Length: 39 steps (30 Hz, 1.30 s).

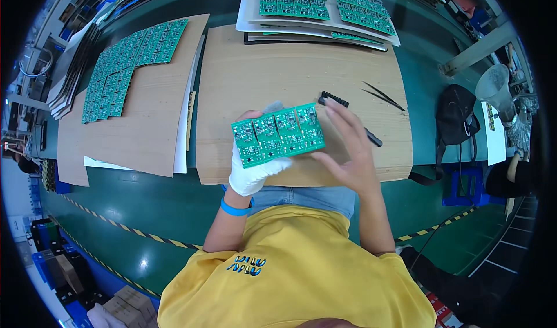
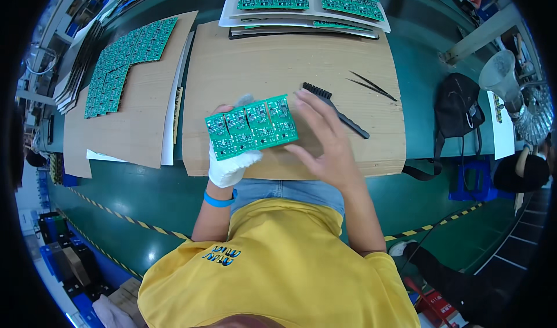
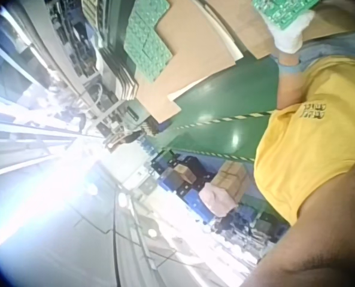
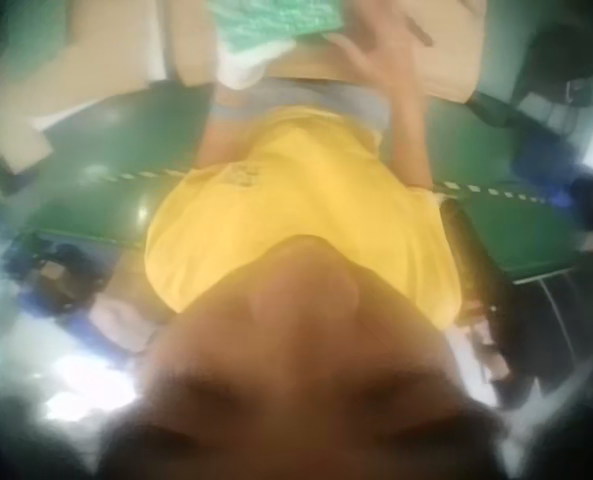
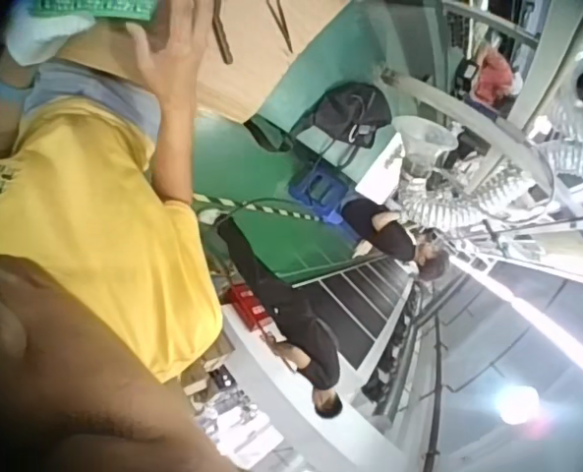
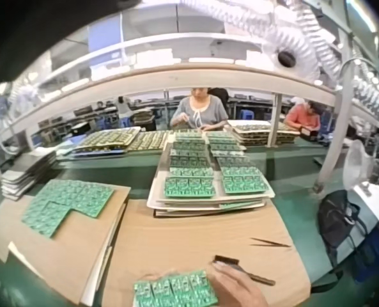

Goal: The recorder picks up green circuit boards, cleans them with a handheld brush, and stacks them on a workbench in a manufacturing facility.

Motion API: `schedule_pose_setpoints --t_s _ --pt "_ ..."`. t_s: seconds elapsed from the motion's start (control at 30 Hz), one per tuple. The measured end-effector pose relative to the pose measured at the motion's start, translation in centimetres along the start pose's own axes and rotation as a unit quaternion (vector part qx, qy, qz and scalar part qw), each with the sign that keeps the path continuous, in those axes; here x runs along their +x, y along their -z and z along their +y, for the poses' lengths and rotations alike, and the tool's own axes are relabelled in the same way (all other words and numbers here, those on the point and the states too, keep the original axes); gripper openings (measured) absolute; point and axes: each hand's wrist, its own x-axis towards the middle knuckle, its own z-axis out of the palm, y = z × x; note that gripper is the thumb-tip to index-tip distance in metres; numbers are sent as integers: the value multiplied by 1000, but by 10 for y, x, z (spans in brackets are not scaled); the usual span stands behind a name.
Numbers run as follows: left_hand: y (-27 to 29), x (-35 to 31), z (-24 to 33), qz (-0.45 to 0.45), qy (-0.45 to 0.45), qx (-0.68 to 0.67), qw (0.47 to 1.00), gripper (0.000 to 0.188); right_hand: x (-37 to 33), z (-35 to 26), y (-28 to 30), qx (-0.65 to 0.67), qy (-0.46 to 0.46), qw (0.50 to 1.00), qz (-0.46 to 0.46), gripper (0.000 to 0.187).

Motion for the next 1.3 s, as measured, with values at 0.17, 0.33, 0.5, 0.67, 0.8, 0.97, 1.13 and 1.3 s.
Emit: schedule_pose_setpoints --t_s 0.17,0.33,0.5,0.67,0.8,0.97,1.13,1.3 --pt "10 -1 1 -77 80 4 994 89 3 22 -8 -43 128 985 -108 57" --pt "4 4 -2 -49 122 -159 979 54 -4 28 -10 200 -134 968 -69 40" --pt "3 4 -4 -64 122 -73 988 37 -3 36 -13 451 -336 827 5 25" --pt "3 6 -1 -57 131 -49 988 35 -6 40 -15 504 -328 799 17 26" --pt "1 3 0 -49 137 -48 988 35 -8 40 -14 487 -325 811 7 26" --pt "2 3 0 -43 145 -29 988 44 -9 43 -14 494 -322 807 0 26" --pt "1 5 -1 -38 148 -42 987 40 -9 43 -14 499 -316 807 3 30" --pt "8 2 -3 -29 138 -24 990 33 -8 43 -13 550 -319 772 7 34"
